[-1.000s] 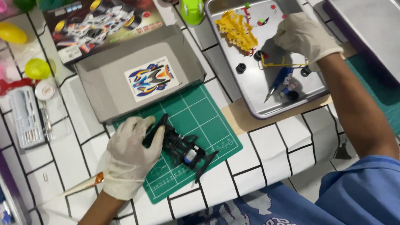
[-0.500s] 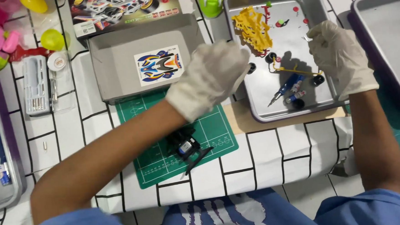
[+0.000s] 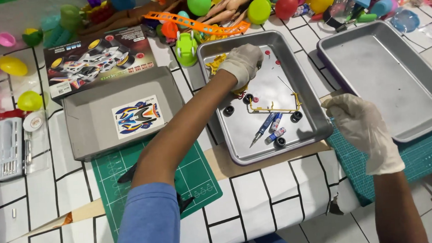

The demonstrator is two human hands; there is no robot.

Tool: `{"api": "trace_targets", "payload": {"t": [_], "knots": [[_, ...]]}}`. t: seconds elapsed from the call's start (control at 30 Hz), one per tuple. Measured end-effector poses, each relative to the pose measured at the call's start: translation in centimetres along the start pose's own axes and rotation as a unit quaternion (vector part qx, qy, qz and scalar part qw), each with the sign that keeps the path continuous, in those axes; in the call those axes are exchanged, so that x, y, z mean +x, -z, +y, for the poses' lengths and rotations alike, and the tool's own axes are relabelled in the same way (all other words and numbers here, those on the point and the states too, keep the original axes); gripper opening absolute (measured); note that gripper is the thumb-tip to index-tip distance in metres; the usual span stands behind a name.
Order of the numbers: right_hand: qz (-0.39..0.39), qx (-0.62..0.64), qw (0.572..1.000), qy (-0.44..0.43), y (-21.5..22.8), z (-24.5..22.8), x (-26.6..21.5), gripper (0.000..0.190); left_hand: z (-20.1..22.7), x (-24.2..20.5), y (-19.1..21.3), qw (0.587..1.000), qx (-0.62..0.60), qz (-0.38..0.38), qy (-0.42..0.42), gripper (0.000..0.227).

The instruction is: The person assembles a model car chassis on a green cutting mat. They insert a battery into the chassis, secure it with a screwdriver, and attach various plastic components including a yellow frame and black parts.

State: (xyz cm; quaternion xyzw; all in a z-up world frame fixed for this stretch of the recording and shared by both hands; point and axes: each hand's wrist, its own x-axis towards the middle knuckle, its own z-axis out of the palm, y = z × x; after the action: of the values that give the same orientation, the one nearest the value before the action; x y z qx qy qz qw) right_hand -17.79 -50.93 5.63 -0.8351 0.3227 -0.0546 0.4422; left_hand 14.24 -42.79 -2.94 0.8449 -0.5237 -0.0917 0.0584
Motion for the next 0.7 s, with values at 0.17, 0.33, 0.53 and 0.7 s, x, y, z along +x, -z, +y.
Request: {"api": "trace_targets", "payload": {"t": [0.17,0.33,0.53,0.7], "knots": [[-0.018,-0.136,0.979,0.151,-1.9,0.4,0.8,0.033,0.0,0.8,-0.5,0.995,-0.067,-0.025,0.071,0.024],[-0.003,0.010,0.990,0.137,-1.2,0.7,1.6,0.026,0.8,-1.1,0.0,0.988,-0.110,0.052,0.092,0.017],[-0.142,-0.331,0.932,-0.026,0.9,-4.5,-0.7,0.029,-0.7,-0.7,-1.9,0.974,-0.126,0.181,0.055,0.019],[-0.207,-0.510,0.835,-0.030,-0.8,-4.6,0.7,0.023,-0.6,-2.0,-2.0,0.989,-0.020,0.148,0.022,0.025]]}}
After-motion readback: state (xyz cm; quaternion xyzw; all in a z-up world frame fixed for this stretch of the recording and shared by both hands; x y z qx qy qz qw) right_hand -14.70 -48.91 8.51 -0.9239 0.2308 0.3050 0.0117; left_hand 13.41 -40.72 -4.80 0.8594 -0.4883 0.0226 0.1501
